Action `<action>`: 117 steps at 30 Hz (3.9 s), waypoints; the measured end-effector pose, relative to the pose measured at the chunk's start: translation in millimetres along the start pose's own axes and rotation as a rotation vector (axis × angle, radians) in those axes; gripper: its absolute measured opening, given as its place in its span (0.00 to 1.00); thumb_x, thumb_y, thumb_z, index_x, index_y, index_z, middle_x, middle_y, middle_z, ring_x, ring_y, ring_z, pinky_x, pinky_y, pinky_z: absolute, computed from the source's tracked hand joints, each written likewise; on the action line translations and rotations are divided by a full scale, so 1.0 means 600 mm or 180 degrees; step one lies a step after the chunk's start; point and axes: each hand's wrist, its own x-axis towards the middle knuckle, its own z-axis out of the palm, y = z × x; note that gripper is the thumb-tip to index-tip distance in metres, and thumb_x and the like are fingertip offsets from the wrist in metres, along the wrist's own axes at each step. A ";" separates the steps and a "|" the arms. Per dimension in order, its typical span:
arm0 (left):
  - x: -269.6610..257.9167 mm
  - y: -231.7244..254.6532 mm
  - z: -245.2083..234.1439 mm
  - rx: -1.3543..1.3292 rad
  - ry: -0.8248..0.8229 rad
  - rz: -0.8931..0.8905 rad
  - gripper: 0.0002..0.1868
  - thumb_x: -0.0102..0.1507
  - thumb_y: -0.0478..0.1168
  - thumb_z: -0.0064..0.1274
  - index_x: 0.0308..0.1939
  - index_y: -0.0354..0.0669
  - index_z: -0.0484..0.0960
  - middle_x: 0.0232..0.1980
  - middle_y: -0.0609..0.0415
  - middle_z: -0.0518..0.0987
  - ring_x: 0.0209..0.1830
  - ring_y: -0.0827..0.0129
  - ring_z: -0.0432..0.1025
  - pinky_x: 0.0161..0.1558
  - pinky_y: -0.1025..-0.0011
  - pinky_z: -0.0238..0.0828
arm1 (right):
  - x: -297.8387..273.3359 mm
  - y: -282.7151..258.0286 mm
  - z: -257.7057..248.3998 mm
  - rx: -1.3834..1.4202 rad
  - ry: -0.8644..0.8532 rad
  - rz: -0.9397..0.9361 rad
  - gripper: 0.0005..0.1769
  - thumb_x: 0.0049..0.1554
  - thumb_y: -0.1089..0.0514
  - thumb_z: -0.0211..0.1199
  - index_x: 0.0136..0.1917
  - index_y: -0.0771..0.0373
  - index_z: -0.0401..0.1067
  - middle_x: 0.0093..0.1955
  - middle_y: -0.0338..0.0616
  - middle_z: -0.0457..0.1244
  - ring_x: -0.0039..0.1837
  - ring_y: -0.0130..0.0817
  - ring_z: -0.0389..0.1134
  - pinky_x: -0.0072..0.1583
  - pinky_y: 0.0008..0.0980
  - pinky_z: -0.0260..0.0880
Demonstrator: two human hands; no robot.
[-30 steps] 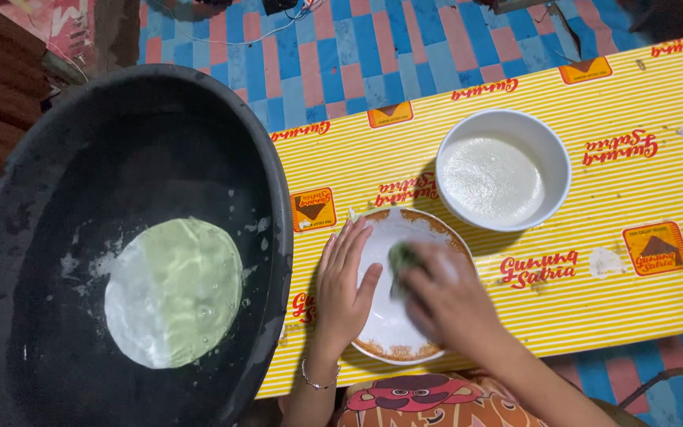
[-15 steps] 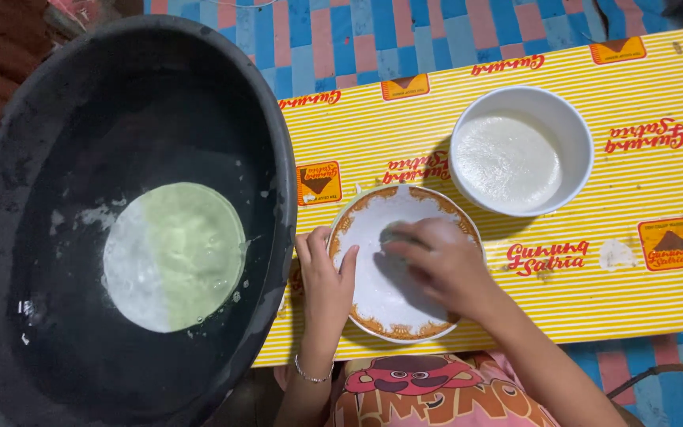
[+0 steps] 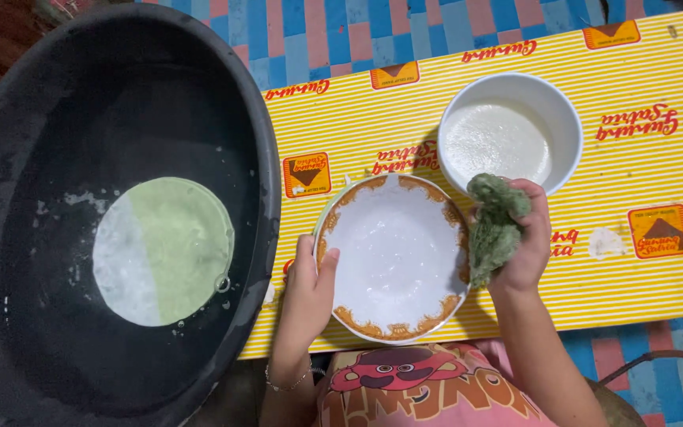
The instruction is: Washing various ceramic plates and a bowl with a sponge and soapy water in a basin.
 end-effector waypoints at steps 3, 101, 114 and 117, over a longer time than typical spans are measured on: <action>0.013 0.036 0.009 -0.0340 0.0160 0.0392 0.14 0.70 0.39 0.45 0.57 0.35 0.67 0.47 0.38 0.80 0.47 0.51 0.77 0.49 0.61 0.71 | 0.009 -0.023 0.004 0.0734 0.0149 0.0230 0.21 0.58 0.53 0.49 0.63 0.61 0.66 0.60 0.52 0.64 0.56 0.44 0.67 0.55 0.44 0.70; 0.103 -0.042 0.031 -0.0465 -0.0077 0.0926 0.22 0.73 0.40 0.42 0.70 0.38 0.72 0.65 0.44 0.80 0.62 0.59 0.77 0.60 0.68 0.71 | -0.032 0.000 0.102 -0.5238 -0.3258 -0.1610 0.35 0.55 0.46 0.63 0.74 0.49 0.63 0.79 0.44 0.53 0.80 0.52 0.51 0.77 0.54 0.46; 0.079 -0.044 0.019 0.0687 0.0248 0.1754 0.28 0.72 0.47 0.45 0.73 0.38 0.69 0.73 0.43 0.73 0.73 0.48 0.67 0.72 0.54 0.60 | -0.089 0.058 0.129 -0.4274 -0.4219 -0.0790 0.36 0.62 0.43 0.60 0.76 0.62 0.58 0.81 0.63 0.46 0.82 0.60 0.44 0.78 0.51 0.42; 0.070 -0.041 0.016 0.1222 0.0185 0.2229 0.39 0.70 0.55 0.46 0.78 0.35 0.59 0.79 0.43 0.66 0.80 0.45 0.58 0.77 0.48 0.48 | -0.071 0.032 0.094 -0.4447 -0.4330 -0.0668 0.32 0.59 0.44 0.61 0.74 0.51 0.64 0.81 0.50 0.53 0.81 0.50 0.50 0.80 0.49 0.44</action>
